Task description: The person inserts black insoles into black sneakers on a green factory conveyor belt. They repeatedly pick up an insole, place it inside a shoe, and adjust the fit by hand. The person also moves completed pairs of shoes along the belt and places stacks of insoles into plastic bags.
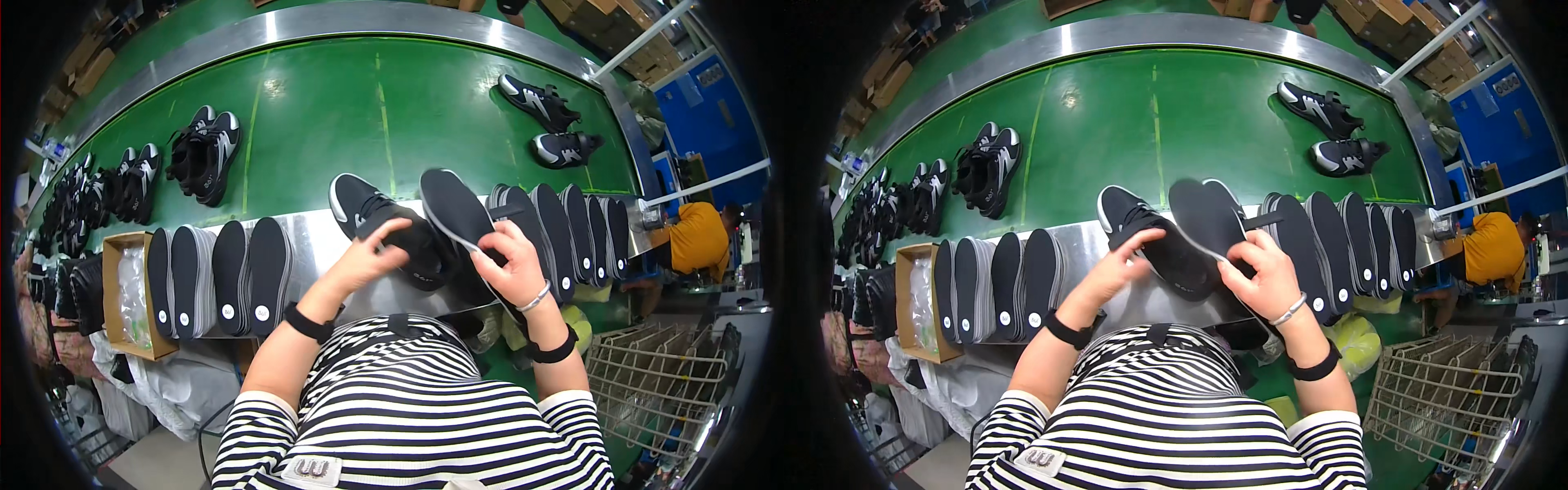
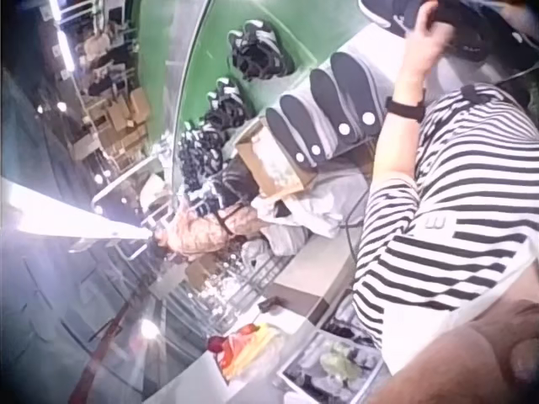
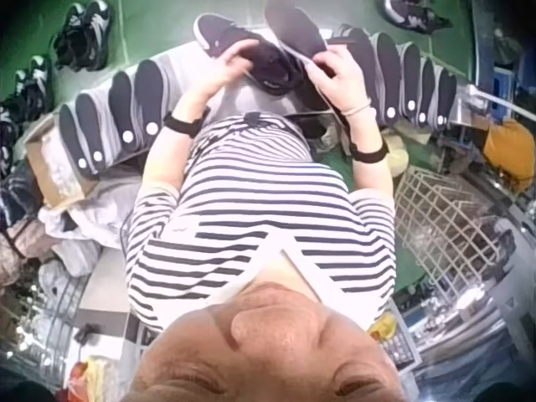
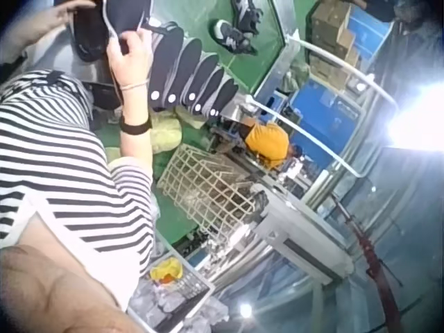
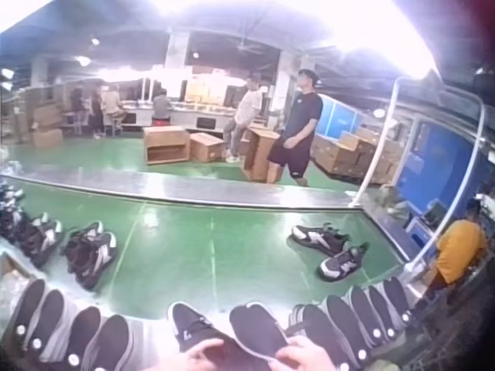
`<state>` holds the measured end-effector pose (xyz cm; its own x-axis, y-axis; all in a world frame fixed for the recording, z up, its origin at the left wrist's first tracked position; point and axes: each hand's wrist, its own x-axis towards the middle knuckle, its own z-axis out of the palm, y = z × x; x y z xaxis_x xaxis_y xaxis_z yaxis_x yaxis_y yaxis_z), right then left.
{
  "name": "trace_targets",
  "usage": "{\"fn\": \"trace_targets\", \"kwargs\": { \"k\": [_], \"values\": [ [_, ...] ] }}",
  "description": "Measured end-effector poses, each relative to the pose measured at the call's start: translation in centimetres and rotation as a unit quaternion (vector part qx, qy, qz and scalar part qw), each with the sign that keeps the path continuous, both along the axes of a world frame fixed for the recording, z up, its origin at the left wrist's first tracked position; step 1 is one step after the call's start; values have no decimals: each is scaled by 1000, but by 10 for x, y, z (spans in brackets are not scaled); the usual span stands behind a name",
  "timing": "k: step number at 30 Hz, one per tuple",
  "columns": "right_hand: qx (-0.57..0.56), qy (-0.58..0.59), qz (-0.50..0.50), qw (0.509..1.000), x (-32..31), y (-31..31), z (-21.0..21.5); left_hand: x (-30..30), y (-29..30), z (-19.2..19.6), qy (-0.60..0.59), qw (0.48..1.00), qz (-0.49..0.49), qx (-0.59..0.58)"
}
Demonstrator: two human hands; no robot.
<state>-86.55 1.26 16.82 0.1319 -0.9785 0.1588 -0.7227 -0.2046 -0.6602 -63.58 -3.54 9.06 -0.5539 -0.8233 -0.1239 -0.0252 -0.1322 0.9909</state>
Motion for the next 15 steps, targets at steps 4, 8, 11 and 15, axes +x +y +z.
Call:
{"fn": "trace_targets", "kwargs": {
  "k": [4, 8, 11, 15],
  "values": [
    [14, 190, 58, 980, -10, 10, 10, -41, 15, -23, -281, 886, 121, -347],
    [9, 287, 117, 951, -19, 23, 18, -58, 10, -34, -355, 838, 147, -387],
    [16, 341, 165, 925, -9, 26, 21, -55, 1, -39, -228, 889, 152, -367],
    [68, 408, 224, 882, 21, 11, 15, -40, -16, -22, -193, 927, 210, -243]
  ]
}}
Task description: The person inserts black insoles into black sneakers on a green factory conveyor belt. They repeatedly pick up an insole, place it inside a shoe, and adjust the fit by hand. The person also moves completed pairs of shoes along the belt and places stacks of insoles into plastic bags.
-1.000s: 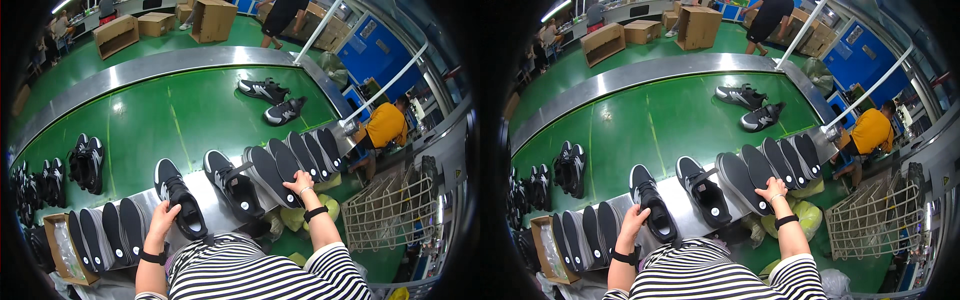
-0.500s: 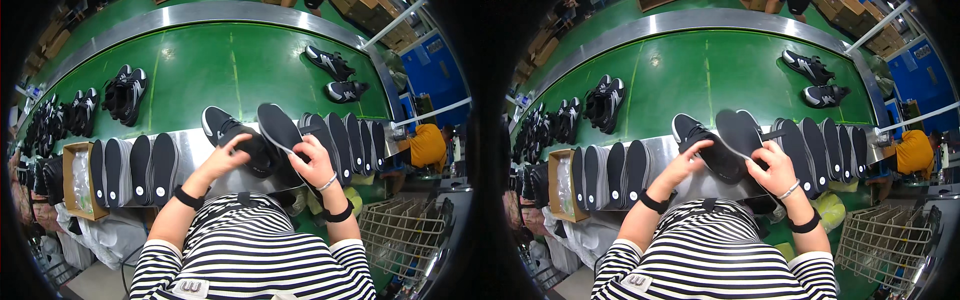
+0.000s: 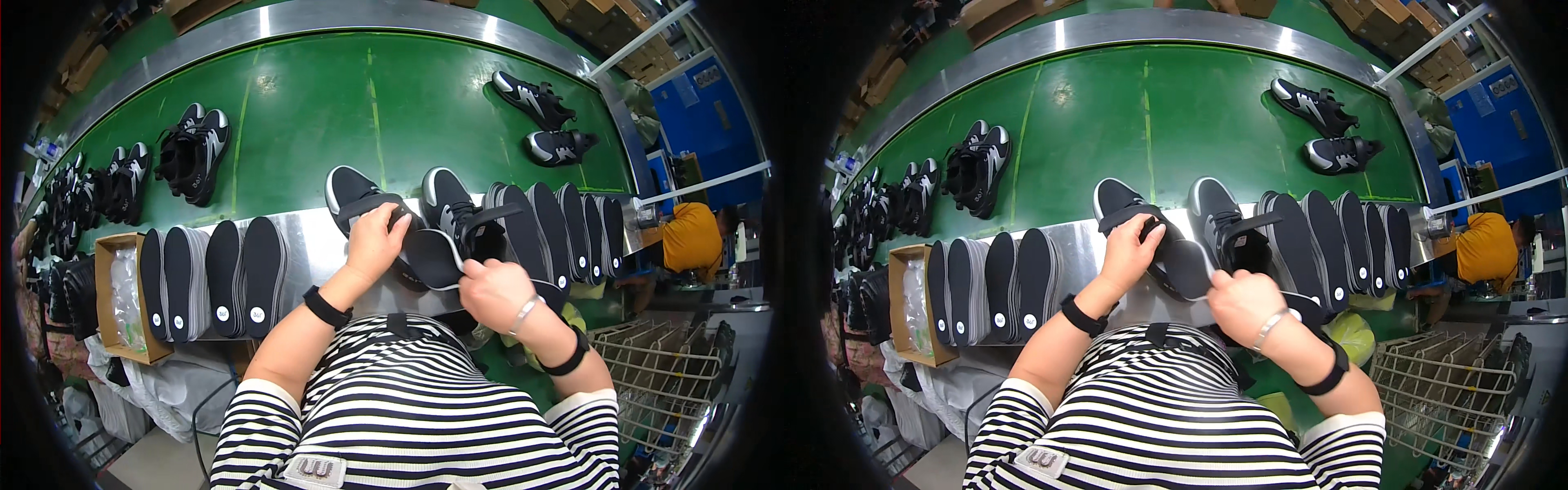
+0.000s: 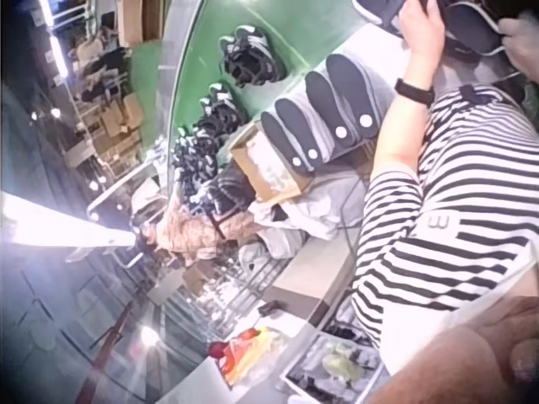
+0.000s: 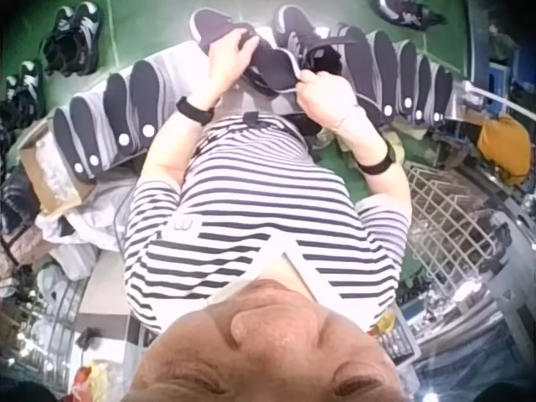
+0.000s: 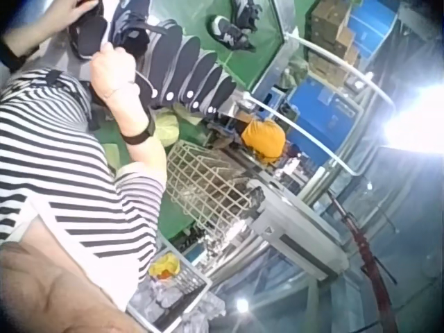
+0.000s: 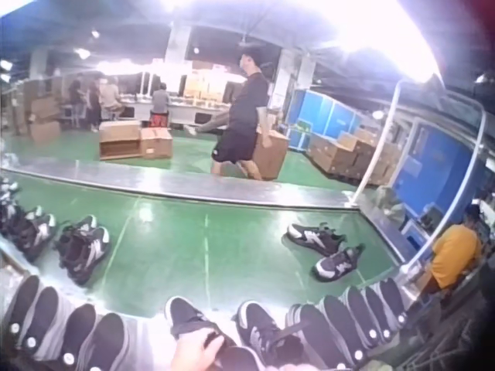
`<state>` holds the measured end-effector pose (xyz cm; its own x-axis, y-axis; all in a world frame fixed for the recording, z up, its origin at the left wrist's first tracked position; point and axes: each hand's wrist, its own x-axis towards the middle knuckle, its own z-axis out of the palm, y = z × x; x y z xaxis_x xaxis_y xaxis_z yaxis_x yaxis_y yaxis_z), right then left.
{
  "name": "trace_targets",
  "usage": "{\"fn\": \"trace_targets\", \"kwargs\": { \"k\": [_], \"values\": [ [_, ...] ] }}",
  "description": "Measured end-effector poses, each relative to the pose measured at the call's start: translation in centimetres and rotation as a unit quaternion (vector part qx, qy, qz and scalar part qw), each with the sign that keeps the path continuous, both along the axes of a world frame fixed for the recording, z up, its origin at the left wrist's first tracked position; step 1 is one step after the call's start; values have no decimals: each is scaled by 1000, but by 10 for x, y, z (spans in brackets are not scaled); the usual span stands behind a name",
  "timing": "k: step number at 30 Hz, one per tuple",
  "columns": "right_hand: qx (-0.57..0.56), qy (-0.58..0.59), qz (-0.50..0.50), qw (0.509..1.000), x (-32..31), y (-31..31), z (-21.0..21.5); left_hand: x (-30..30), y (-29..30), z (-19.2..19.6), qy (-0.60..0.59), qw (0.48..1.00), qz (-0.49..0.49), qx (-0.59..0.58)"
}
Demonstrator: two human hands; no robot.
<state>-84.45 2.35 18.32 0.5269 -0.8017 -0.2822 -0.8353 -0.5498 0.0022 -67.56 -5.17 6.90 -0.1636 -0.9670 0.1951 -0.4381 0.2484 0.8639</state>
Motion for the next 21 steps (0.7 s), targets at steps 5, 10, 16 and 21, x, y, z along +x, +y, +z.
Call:
{"fn": "trace_targets", "kwargs": {
  "k": [5, 10, 16, 21],
  "values": [
    [24, 37, -68, 997, 38, -33, -40, 17, -18, -20, 194, 957, -34, 214],
    [61, 71, -20, 995, 34, -34, -11, 27, -23, -18, 212, 943, -72, 247],
    [90, 94, -5, 991, 25, -32, -6, 12, -24, -14, 225, 927, -162, 252],
    [110, 68, -104, 986, 41, -38, -35, -1, -19, -16, 239, 911, -185, 279]
  ]
}}
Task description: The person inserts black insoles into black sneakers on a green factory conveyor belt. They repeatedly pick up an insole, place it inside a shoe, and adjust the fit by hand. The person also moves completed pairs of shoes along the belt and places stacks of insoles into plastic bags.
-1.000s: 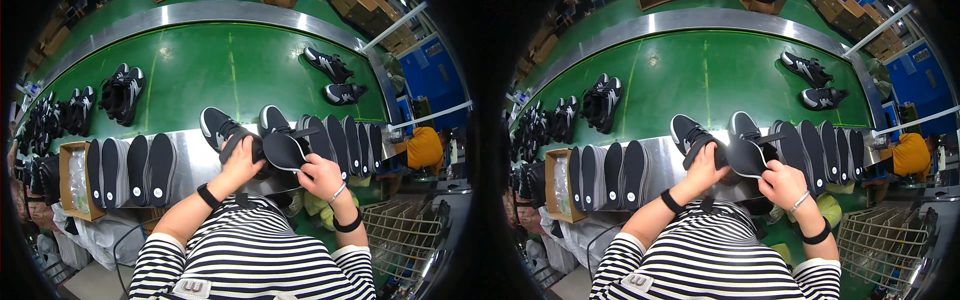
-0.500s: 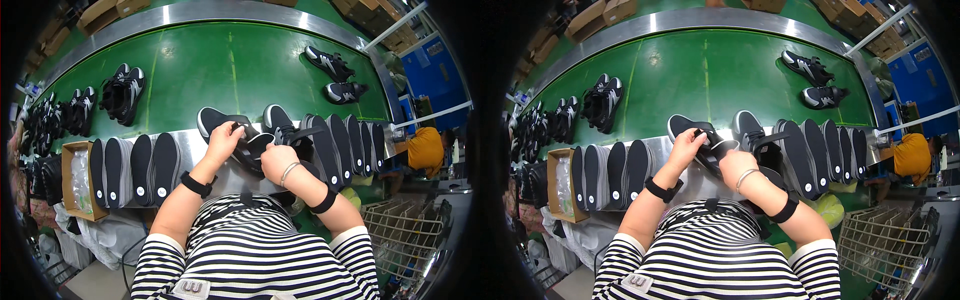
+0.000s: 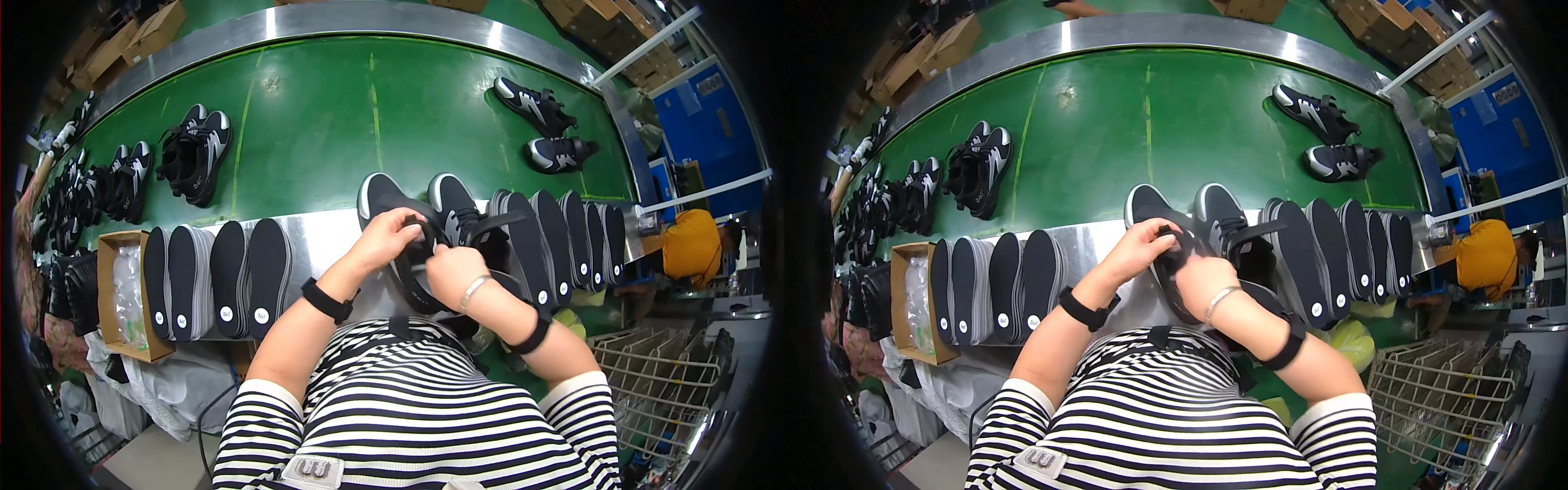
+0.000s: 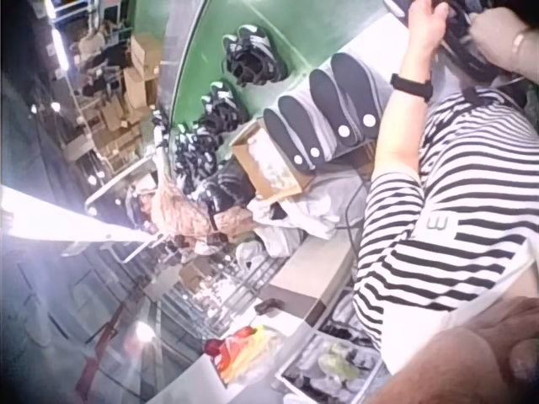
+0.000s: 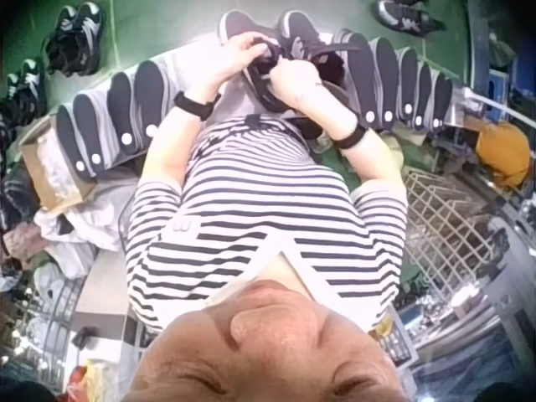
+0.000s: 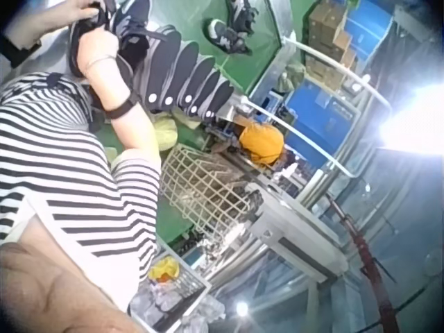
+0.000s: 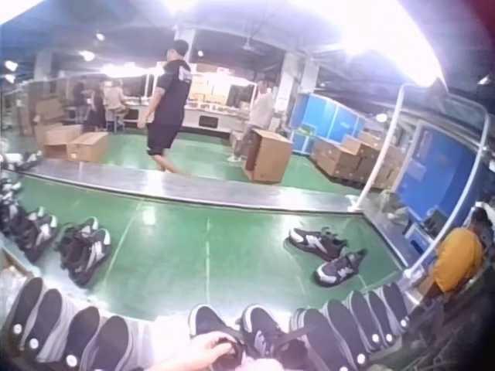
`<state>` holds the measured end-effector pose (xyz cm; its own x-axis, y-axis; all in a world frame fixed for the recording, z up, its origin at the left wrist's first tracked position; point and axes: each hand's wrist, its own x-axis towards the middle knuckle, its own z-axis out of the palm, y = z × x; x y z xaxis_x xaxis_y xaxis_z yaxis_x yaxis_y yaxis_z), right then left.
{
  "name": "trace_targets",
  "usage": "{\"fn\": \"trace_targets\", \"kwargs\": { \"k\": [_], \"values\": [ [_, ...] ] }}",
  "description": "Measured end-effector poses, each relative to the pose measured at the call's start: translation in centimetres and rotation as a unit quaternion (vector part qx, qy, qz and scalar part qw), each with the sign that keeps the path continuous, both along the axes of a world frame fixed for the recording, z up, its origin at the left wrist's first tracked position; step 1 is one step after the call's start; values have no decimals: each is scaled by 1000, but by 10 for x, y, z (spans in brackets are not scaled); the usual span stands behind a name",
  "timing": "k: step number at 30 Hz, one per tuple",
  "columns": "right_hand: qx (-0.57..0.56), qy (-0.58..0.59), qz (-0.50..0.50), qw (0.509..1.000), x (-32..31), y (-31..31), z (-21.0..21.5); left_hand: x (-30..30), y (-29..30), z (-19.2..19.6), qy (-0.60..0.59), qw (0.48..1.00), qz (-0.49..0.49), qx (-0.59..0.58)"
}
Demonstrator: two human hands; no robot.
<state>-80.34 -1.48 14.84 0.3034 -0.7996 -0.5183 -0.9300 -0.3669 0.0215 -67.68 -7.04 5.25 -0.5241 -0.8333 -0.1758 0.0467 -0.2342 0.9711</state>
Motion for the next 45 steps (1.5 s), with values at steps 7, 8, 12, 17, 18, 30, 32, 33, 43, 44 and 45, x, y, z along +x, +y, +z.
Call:
{"fn": "trace_targets", "kwargs": {
  "k": [7, 8, 12, 17, 18, 30, 32, 33, 43, 44, 45],
  "values": [
    [-72, -112, -141, 981, -4, 13, -58, -18, 9, 2, -187, 962, 98, -174],
    [-93, -119, -136, 979, -5, 21, -47, -18, 9, 2, -195, 960, 101, -174],
    [-7, 30, -81, 996, -18, 42, 9, -19, 8, 6, -201, 961, 100, -159],
    [-37, -24, -54, 998, -28, 36, -6, -21, 4, -16, -139, 981, 70, -114],
    [-79, -29, -41, 996, -25, 35, -16, -21, 3, -17, -123, 986, 67, -88],
    [207, 79, -91, 971, 5, -23, -70, -29, 5, -24, -95, 985, 116, -84],
    [169, 105, -99, 975, 9, -20, -64, -31, 5, -30, -112, 980, 122, -111],
    [163, 104, -98, 976, 7, -19, -65, -31, 5, -24, -126, 977, 119, -121],
    [289, 30, -17, 957, -22, -5, -17, -31, 10, -4, -166, 968, 106, -155],
    [302, 28, -26, 952, -24, 1, -20, -31, 11, -4, -172, 967, 103, -160],
    [312, 27, -39, 949, -27, 6, -24, -33, 11, -4, -171, 968, 102, -155]
  ]
}}
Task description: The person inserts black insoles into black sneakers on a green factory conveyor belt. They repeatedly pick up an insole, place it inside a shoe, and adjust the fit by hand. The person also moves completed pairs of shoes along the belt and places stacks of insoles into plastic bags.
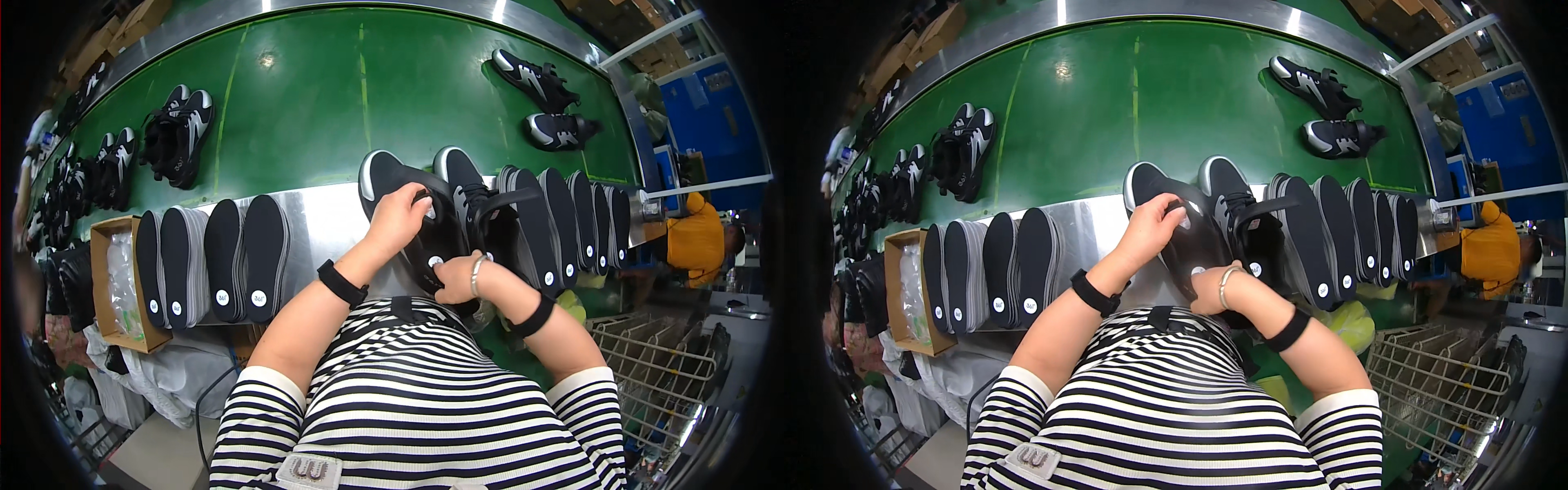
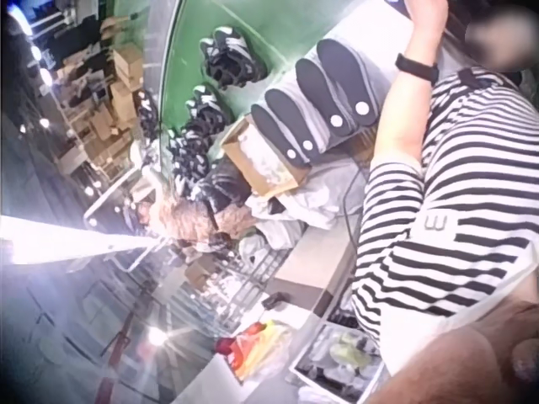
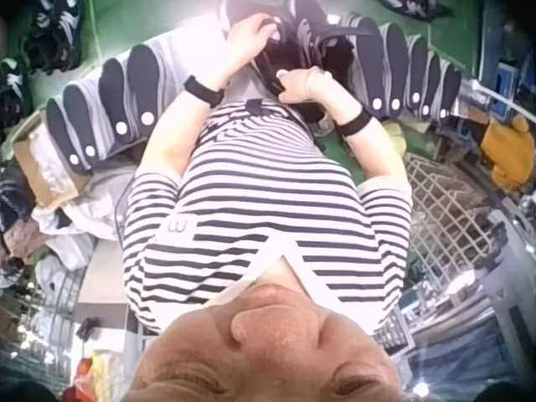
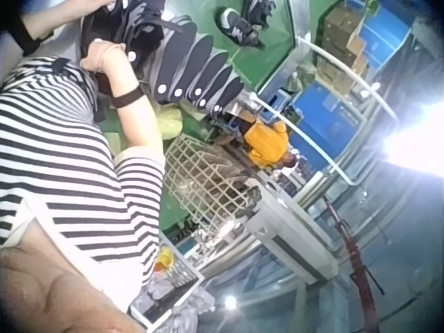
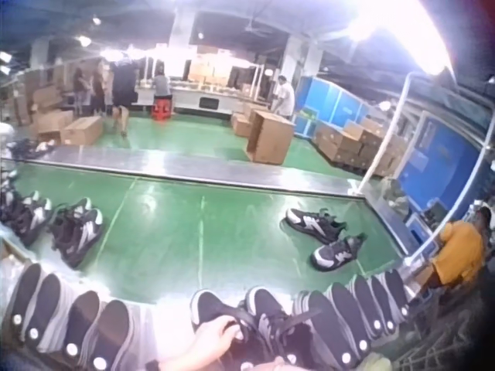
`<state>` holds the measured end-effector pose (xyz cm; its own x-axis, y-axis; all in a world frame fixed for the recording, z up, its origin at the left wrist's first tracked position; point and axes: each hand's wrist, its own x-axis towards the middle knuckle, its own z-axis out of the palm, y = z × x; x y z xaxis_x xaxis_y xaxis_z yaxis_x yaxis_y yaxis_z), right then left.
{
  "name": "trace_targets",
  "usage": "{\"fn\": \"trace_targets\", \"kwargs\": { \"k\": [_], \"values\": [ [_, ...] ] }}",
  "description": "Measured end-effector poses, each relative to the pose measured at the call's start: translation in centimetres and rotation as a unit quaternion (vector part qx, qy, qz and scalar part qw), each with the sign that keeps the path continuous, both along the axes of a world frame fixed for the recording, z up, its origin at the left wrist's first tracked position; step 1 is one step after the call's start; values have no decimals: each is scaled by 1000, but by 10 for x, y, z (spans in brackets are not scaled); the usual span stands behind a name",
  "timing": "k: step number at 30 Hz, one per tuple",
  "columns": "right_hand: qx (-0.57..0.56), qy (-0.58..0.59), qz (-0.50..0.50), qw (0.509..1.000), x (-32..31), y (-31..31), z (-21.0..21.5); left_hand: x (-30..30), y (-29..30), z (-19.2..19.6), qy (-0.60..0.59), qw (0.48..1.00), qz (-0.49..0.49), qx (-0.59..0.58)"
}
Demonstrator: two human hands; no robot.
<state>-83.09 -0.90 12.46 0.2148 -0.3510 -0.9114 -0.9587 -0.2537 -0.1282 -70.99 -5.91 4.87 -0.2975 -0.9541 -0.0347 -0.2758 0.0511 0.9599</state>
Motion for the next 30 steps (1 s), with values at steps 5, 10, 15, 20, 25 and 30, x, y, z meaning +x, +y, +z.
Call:
{"fn": "trace_targets", "kwargs": {
  "k": [5, 10, 15, 20, 25, 30],
  "values": [
    [-10, -11, -1, 1000, -5, 4, -25, 5, -1, -3, 43, 995, -48, 77],
    [-22, -36, -12, 999, -13, 5, -22, 16, -3, 5, 215, 938, -126, 240],
    [-71, -122, -84, 986, -19, 8, -23, 19, -3, 10, 231, 928, -128, 262],
    [-276, -404, -437, 755, -47, 24, 7, 18, 4, 9, 164, 958, -125, 199],
    [-359, -106, -182, 909, -98, 50, -3, 13, 2, 29, 68, 985, -120, 102],
    [-212, -56, -152, 964, -65, 45, -8, 2, 4, 34, -102, 956, 13, -274]
  ]
}}
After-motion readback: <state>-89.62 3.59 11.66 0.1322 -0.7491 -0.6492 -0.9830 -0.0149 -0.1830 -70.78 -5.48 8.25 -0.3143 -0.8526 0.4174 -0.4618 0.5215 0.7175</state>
